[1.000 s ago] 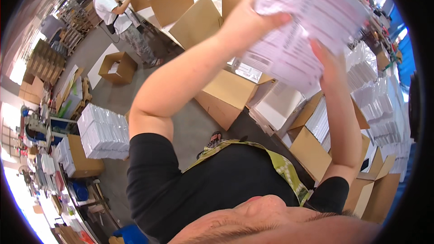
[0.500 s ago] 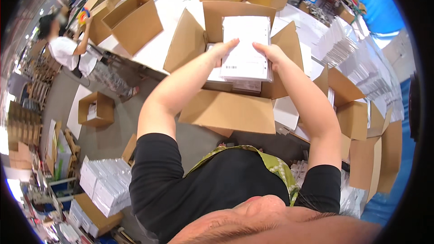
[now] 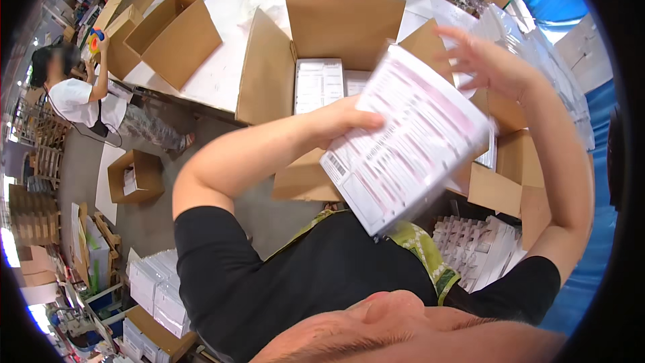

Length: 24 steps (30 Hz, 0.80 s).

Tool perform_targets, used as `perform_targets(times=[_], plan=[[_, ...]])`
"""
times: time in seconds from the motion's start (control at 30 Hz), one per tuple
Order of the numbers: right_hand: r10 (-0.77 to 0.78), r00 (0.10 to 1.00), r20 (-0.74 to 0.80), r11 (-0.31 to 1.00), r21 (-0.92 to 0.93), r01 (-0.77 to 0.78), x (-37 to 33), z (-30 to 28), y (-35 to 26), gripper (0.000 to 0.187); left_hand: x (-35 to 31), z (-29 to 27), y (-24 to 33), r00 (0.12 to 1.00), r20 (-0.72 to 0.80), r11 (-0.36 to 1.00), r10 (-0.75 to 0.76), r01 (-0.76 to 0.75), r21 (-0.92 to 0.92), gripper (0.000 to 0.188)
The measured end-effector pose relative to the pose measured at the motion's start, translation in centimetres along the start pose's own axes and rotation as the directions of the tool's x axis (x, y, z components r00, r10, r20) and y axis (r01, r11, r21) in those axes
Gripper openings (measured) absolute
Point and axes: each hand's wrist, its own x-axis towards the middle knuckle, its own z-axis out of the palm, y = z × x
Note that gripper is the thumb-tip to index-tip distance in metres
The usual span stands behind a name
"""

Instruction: The person repeatedly picks up stacks of shrink-wrapped paper or notepads from a table and places them into open cardboard boxes. The person arranges the items inside the boxes to fit them neatly. The task is performed by hand without tools.

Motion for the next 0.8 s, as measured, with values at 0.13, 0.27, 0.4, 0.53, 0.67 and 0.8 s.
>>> perform_targets(times=[0.13, 0.27, 0.4, 0.53, 0.67, 0.8], plan=[[0.132, 0.963, 0.235, 0.990, 0.024, -0.141, -2.0, 4.4, 3.9, 0.096, 2.3, 1.8, -1.8, 0.960, -0.014, 0.912, -0.280, 0.271, 0.308, 0.086], [0.079, 0.983, 0.167, 0.937, 0.323, -0.130, -4.8, 7.0, 6.6, 0.094, 3.4, 3.5, -1.2, 0.904, 0.017, 0.865, -0.427, 0.402, 0.300, 0.085], [0.032, 0.999, 0.004, 0.811, 0.584, -0.028, -8.6, 8.7, 10.4, 0.087, 3.4, 2.5, -0.5, 0.897, -0.077, 0.780, -0.435, 0.419, 0.465, 0.069], [0.100, 0.970, -0.221, 0.606, 0.787, 0.116, -13.4, 12.0, 14.5, 0.077, -1.6, -1.7, -4.7, 0.881, 0.063, 0.881, -0.470, 0.463, 0.097, 0.106], [0.048, 0.949, -0.313, 0.336, 0.899, 0.279, -11.6, 14.6, 15.5, 0.069, -5.3, -0.7, -6.6, 0.988, -0.155, 0.960, -0.027, -0.018, -0.280, 0.115], [-0.017, 0.905, -0.425, 0.235, 0.878, 0.416, -5.3, 15.5, 11.2, 0.066, -5.9, 0.4, -7.5, 0.894, -0.237, 0.788, 0.382, -0.448, -0.422, 0.108]])
